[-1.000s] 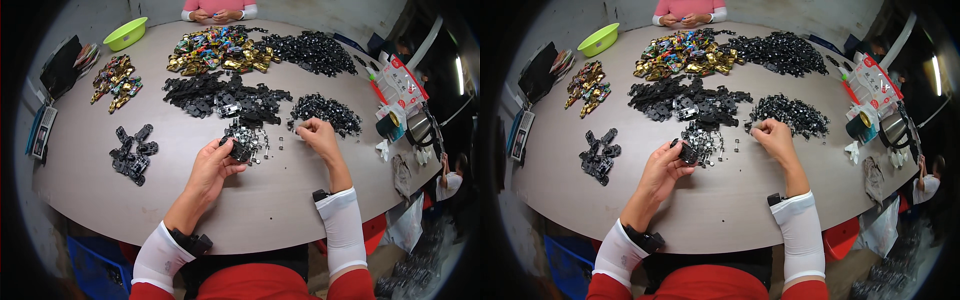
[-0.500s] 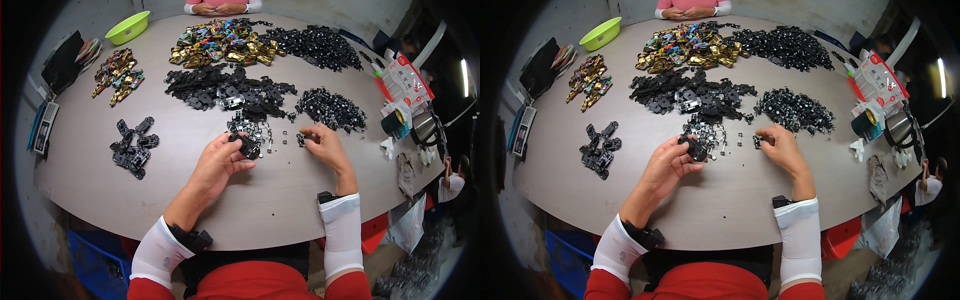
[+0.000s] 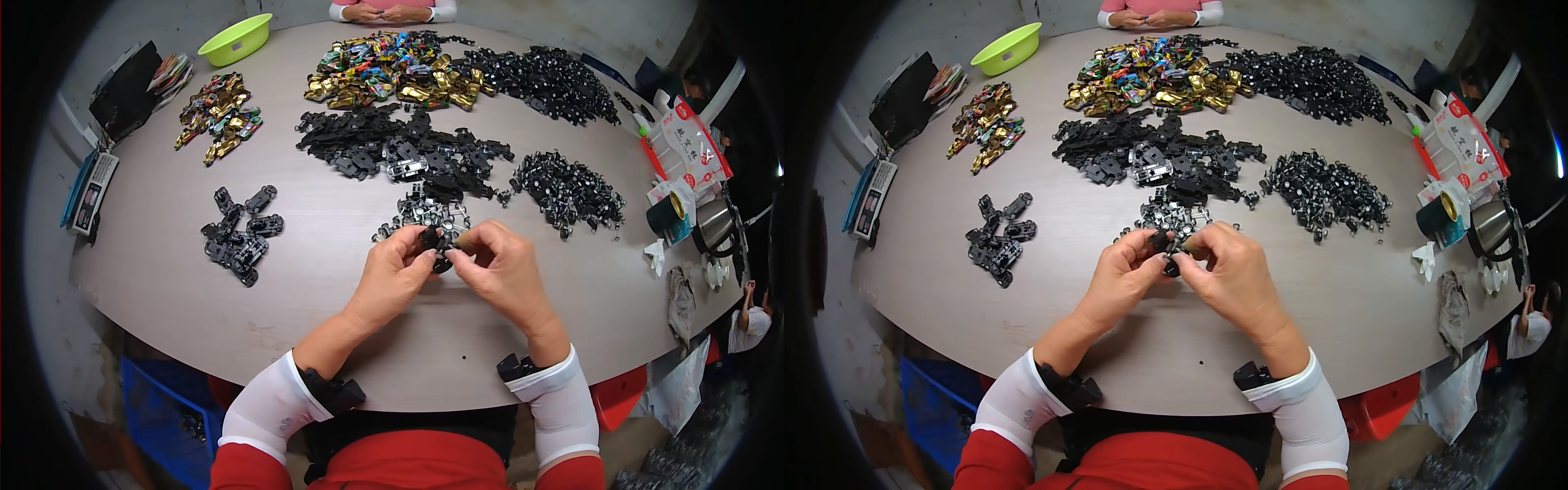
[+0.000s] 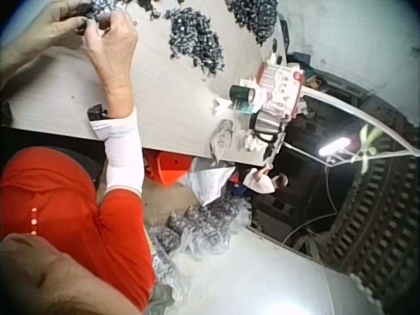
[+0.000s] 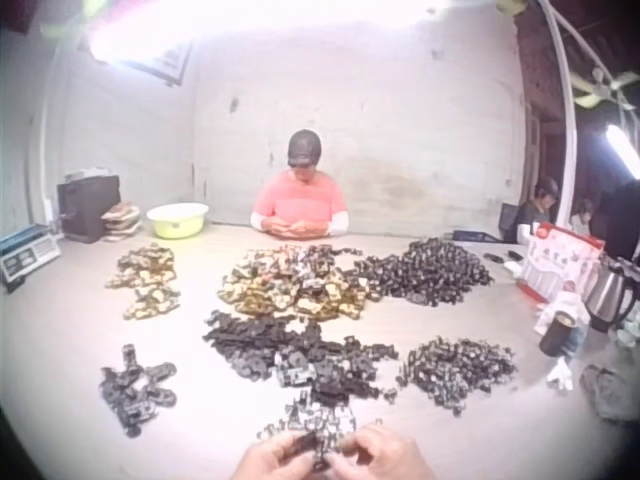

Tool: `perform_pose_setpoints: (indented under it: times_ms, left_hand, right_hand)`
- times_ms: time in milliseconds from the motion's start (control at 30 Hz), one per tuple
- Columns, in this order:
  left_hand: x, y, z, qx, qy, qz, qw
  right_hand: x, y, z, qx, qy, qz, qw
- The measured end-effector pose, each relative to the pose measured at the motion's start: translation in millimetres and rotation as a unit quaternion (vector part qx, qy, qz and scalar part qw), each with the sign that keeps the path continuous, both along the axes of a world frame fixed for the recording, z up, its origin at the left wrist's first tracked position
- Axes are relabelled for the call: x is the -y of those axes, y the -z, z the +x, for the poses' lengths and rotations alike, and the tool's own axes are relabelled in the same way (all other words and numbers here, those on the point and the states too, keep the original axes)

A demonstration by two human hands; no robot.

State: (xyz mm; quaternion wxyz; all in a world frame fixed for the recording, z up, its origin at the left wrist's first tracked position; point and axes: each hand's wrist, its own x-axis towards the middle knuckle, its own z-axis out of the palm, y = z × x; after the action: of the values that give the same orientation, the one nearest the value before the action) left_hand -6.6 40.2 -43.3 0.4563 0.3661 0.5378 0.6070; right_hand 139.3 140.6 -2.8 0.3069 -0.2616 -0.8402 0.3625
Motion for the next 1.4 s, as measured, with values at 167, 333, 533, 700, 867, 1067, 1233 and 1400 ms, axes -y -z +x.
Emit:
perform_pose_setpoints:
  times_ms: [167,333,533,700,867,1067,1233,1400]
  left_hand:
    - [-0.6,9.1,8.6,-0.095,-0.032,0.044,0.994]
    - [-0.8,6.2,15.8,-0.162,-0.081,0.075,0.981]
    - [2.0,6.3,15.8,-0.126,-0.074,0.083,0.986]
    - [2.9,-7.7,-0.2,0.159,0.036,0.015,0.986]
    - [0.6,-2.5,-4.7,0.187,-0.022,-0.007,0.982]
    - [5.1,-7.2,-44.0,0.076,-0.143,0.088,0.983]
    - [37.2,-17.1,-86.3,0.034,-0.151,0.014,0.988]
    - [70.5,-9.8,-131.0,-0.411,-0.225,-0.111,0.877]
  right_hand:
    - [5.2,9.8,-7.7,0.002,0.011,0.042,0.999]
    - [10.5,12.4,-10.4,0.001,0.039,0.054,0.998]
    - [17.3,10.9,-13.0,-0.008,0.053,0.049,0.997]
    - [9.7,8.7,-9.1,-0.028,0.005,0.001,1.0]
    - [-12.2,9.3,4.0,-0.065,-0.014,-0.141,0.988]
    - [-54.9,17.6,31.7,0.035,0.101,-0.063,0.992]
    - [-54.4,25.8,28.1,0.082,0.09,0.04,0.992]
    - [-57.4,36.2,25.6,0.148,0.079,0.089,0.982]
